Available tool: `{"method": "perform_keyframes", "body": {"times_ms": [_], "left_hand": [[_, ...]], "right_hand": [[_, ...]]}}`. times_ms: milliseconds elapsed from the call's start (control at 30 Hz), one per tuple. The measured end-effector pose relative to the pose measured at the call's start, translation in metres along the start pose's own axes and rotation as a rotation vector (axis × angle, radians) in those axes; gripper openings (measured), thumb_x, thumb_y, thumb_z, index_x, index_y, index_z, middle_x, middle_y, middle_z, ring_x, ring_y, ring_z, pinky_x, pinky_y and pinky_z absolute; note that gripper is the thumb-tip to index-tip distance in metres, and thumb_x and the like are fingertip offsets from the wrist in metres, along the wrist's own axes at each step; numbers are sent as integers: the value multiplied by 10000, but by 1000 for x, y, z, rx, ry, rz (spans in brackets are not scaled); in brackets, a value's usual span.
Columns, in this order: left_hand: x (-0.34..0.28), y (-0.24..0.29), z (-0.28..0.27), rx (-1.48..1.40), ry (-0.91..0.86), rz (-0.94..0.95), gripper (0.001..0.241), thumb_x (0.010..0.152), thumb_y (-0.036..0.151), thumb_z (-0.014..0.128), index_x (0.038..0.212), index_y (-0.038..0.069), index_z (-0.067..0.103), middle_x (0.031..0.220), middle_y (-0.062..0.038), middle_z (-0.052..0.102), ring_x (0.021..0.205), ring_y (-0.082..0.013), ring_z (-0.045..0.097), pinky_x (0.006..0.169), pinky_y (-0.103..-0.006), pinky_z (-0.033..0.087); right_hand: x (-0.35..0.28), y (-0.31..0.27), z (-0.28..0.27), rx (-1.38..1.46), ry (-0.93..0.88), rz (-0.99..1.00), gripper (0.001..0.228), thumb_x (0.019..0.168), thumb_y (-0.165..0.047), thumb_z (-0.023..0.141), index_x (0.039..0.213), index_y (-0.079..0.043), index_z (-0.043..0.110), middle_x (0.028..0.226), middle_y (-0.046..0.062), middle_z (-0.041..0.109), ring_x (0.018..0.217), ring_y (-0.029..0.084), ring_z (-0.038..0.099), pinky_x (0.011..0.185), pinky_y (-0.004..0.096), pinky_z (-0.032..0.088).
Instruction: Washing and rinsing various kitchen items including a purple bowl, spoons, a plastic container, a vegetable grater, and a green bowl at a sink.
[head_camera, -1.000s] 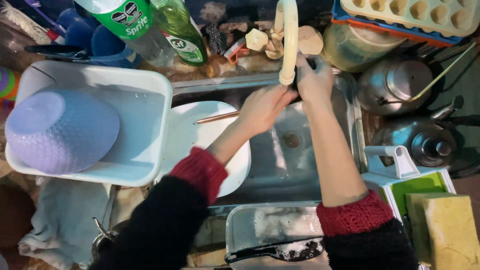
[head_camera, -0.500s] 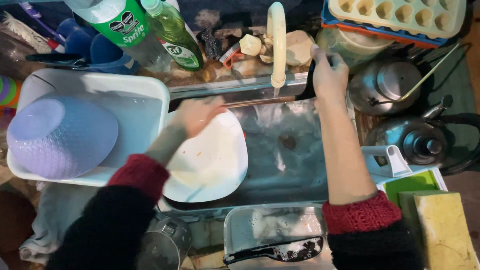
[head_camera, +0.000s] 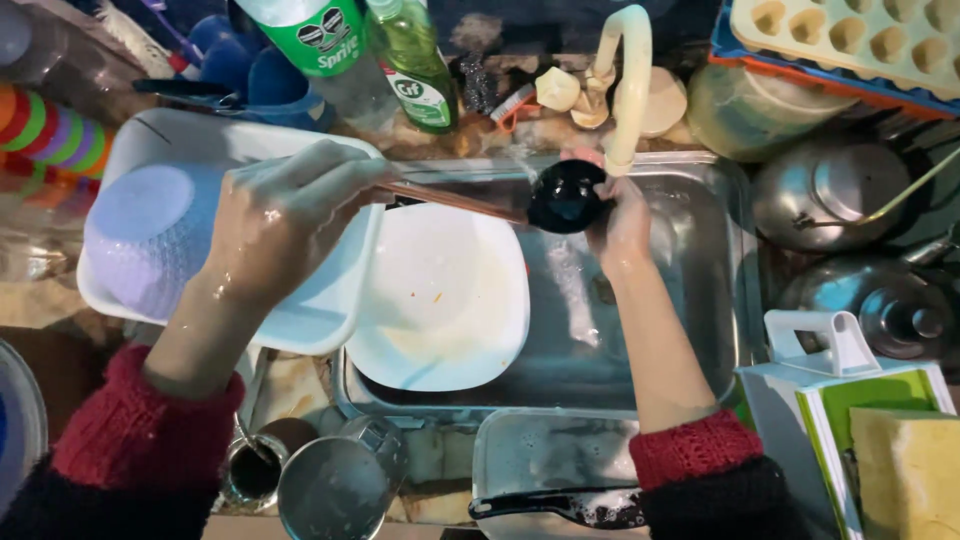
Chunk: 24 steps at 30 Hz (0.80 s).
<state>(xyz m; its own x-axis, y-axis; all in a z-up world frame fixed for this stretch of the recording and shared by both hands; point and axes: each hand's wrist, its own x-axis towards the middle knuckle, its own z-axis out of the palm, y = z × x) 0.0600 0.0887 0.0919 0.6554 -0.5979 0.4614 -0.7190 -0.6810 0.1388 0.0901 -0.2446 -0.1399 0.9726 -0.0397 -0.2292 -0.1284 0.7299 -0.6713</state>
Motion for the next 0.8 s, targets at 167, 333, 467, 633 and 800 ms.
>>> {"method": "perform_keyframes", "body": {"times_ms": [167,333,467,633,800], "left_hand": [[-7,1,-4,15,-2,17,198,935,168,820,1122,133,765,1039,-8,749,806,-188,725,684,-319,555],[-9,6,2,-32,5,-28,192,929,166,820,1111,132,767,1013,-15,747,782,-191,717,671,-324,548],[-18,-10,24,-227,21,-220,149,973,130,761,1114,83,742,970,-47,729,812,-168,726,688,-297,551],[-69,-86,146,-885,-98,-951,196,1071,181,593,1030,20,698,827,-47,660,713,-110,604,643,-268,504],[-74,-73,200,-672,-262,-1065,284,1074,293,571,1008,42,687,860,-98,667,750,-222,610,712,-382,493]], "right_hand": [[-11,-15,8,-47,-76,33,563,756,-52,416,1279,89,573,1345,225,635,1284,339,601,1170,438,456],[-2,-15,-6,-21,-80,-27,581,747,-55,406,1282,89,581,1344,212,642,1298,323,596,1176,415,448],[-10,-24,-5,-53,-74,52,486,857,-127,422,1265,82,586,1267,170,676,1236,286,619,1114,392,485],[-24,-42,13,-149,-56,134,395,982,-302,528,1252,-33,628,1093,80,669,1029,222,644,932,374,530],[1,-37,-13,-388,135,211,314,987,-373,599,1155,-119,676,972,-20,666,854,115,647,728,296,517]]}}
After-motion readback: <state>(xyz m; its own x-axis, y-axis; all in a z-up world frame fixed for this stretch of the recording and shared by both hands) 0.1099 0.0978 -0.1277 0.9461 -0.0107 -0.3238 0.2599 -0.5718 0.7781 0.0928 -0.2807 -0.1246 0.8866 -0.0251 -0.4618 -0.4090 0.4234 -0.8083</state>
